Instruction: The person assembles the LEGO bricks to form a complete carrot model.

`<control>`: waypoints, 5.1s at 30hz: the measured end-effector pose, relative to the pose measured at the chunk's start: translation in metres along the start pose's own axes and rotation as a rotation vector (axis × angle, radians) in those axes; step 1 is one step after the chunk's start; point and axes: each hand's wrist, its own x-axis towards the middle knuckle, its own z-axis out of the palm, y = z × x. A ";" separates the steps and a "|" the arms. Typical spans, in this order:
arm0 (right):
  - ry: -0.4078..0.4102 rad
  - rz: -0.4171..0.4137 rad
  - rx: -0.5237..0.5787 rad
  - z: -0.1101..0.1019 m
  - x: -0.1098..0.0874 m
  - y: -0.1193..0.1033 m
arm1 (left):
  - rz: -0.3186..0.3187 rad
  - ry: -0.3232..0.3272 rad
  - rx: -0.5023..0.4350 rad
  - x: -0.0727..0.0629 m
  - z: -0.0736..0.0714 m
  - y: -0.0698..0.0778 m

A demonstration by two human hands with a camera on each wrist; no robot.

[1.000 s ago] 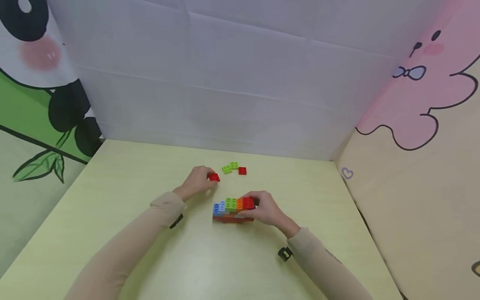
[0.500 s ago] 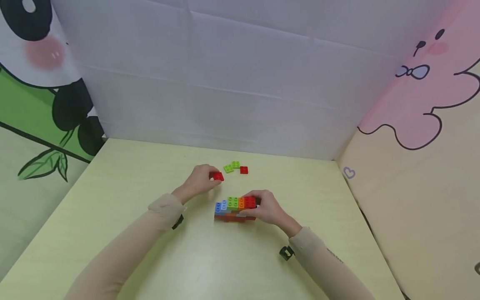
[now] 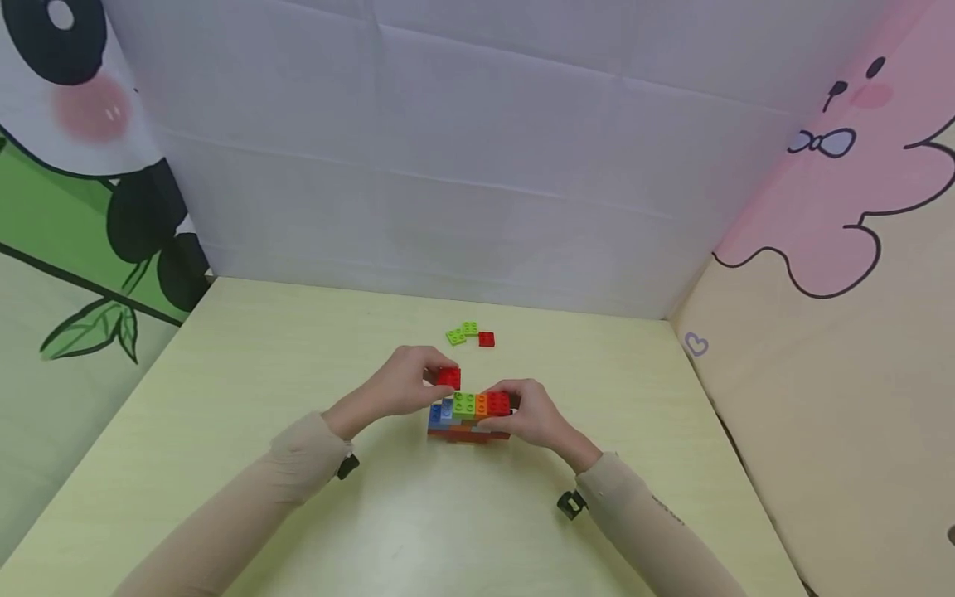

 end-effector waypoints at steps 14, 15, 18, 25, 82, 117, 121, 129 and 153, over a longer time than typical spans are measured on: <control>0.009 -0.022 -0.007 -0.002 0.000 0.002 | 0.095 -0.026 0.004 -0.014 0.009 0.009; 0.008 -0.023 -0.009 -0.002 0.000 0.002 | 0.099 -0.024 0.007 -0.013 0.010 0.008; 0.008 -0.020 -0.008 -0.001 0.000 0.002 | 0.106 -0.015 0.021 -0.012 0.012 0.006; 0.010 -0.024 -0.017 -0.001 0.000 0.002 | 0.104 -0.026 0.052 -0.013 0.015 0.007; 0.004 -0.005 -0.015 -0.002 0.002 0.002 | -0.061 -0.091 0.023 0.004 0.009 0.016; 0.036 0.005 -0.016 -0.006 -0.003 0.004 | -0.089 0.015 -0.165 0.004 0.038 0.007; 0.035 0.002 -0.012 -0.006 -0.002 0.003 | -0.104 0.006 -0.160 0.006 0.038 0.005; 0.032 0.007 0.012 -0.002 -0.002 0.001 | -0.167 -0.013 -0.185 0.005 0.047 0.001; 0.165 0.048 -0.076 -0.032 0.062 0.033 | -0.203 -0.038 -0.200 0.005 0.049 -0.003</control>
